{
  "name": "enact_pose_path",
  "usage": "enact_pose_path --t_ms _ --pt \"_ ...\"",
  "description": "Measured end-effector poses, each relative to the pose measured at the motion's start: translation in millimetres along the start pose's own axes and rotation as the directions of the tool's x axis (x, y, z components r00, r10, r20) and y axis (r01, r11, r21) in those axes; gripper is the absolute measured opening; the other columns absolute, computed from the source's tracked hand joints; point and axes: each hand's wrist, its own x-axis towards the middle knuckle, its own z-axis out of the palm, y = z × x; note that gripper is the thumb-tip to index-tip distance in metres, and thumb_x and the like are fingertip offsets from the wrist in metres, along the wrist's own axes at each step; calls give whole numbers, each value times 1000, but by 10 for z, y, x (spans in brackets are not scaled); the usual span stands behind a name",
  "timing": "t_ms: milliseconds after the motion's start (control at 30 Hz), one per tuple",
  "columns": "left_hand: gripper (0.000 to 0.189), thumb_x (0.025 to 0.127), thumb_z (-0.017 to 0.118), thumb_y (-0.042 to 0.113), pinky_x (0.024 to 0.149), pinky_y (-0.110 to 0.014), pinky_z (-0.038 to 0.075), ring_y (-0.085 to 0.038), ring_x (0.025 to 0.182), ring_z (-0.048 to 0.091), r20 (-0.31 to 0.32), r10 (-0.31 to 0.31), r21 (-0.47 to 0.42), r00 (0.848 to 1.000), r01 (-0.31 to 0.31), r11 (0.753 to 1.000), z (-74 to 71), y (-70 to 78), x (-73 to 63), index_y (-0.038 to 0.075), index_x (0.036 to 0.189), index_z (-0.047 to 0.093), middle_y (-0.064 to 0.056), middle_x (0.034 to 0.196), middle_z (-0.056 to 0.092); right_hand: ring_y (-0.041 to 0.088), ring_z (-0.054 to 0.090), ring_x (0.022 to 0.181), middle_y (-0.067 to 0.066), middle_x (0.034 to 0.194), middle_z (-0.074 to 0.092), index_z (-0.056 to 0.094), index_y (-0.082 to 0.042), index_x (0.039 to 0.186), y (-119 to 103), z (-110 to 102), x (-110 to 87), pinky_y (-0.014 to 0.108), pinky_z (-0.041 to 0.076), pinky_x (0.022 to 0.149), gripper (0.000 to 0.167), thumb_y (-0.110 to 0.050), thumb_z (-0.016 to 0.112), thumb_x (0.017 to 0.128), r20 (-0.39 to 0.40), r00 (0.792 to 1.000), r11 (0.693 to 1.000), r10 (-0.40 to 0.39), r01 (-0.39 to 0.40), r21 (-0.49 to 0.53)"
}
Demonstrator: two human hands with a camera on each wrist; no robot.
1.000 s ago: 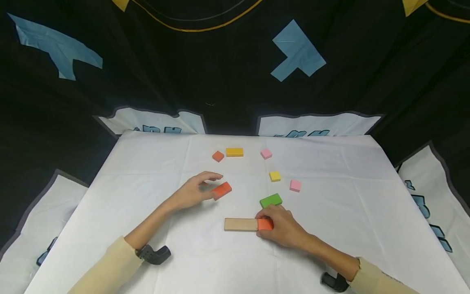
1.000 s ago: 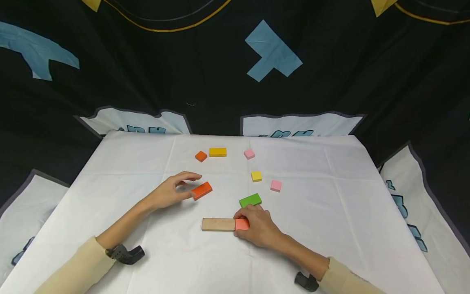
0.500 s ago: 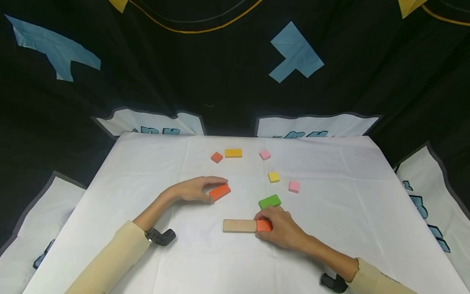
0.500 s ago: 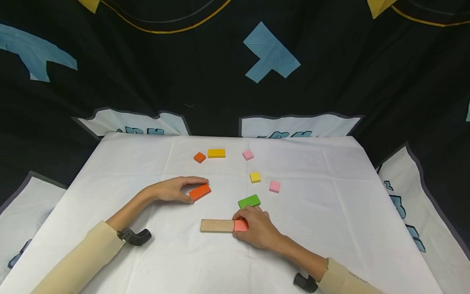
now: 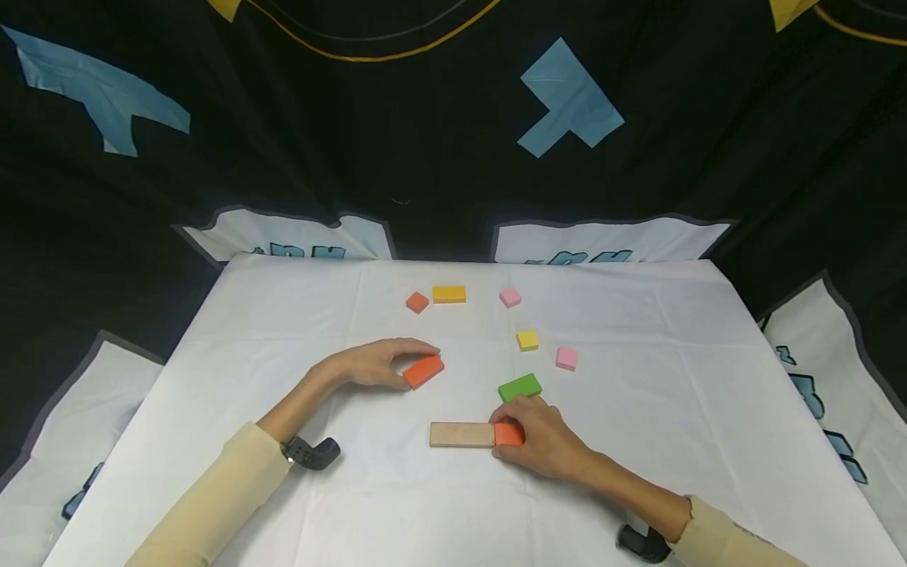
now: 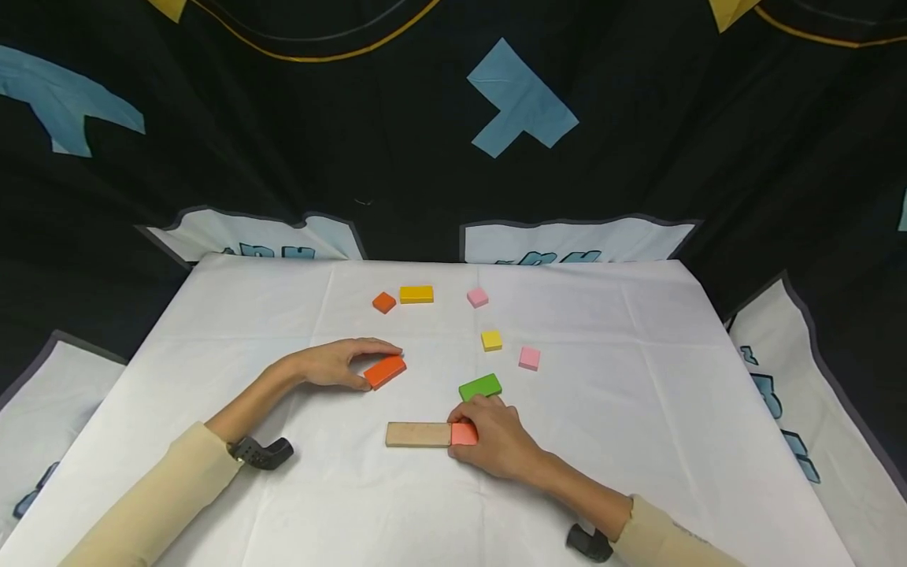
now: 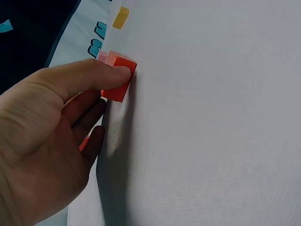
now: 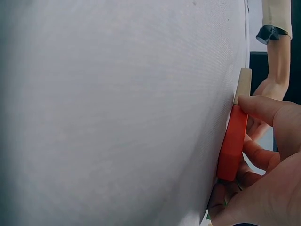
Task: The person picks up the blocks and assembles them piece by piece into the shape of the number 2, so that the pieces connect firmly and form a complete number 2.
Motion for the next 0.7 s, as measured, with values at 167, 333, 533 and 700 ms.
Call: enact_pose_path --t_ms 167,333,533,700 --pt "63 86 75 10 114 -53 28 -28 138 40 -18 22 33 1000 -21 999 17 22 -3 21 144 55 -5 148 48 14 47 93 -12 96 58 70 -19 103 4 0 4 37 38 79 30 -16 85 77 4 1000 1000 -1 1 2" --pt "61 84 79 13 114 -51 31 -27 135 42 -55 42 47 998 -39 998 46 37 -7 18 141 57 -3 144 52 14 47 93 -11 97 58 69 -18 103 -2 -4 8 37 38 79 30 -16 85 77 10 1000 1000 5 -5 5" --pt "61 80 84 18 112 -48 33 -25 132 45 -89 46 55 995 -41 998 85 75 -18 17 136 59 0 139 56 14 47 93 -11 97 59 70 -18 102 -4 -4 11 37 37 79 30 -16 86 77 11 1000 1000 4 -4 5" --pt "61 79 85 22 112 -46 34 -22 130 47 -88 43 63 995 -37 997 146 132 -8 18 135 60 2 137 57 14 48 93 -11 97 59 70 -18 102 4 -1 13 37 38 79 30 -16 86 77 10 1000 1000 0 0 2"
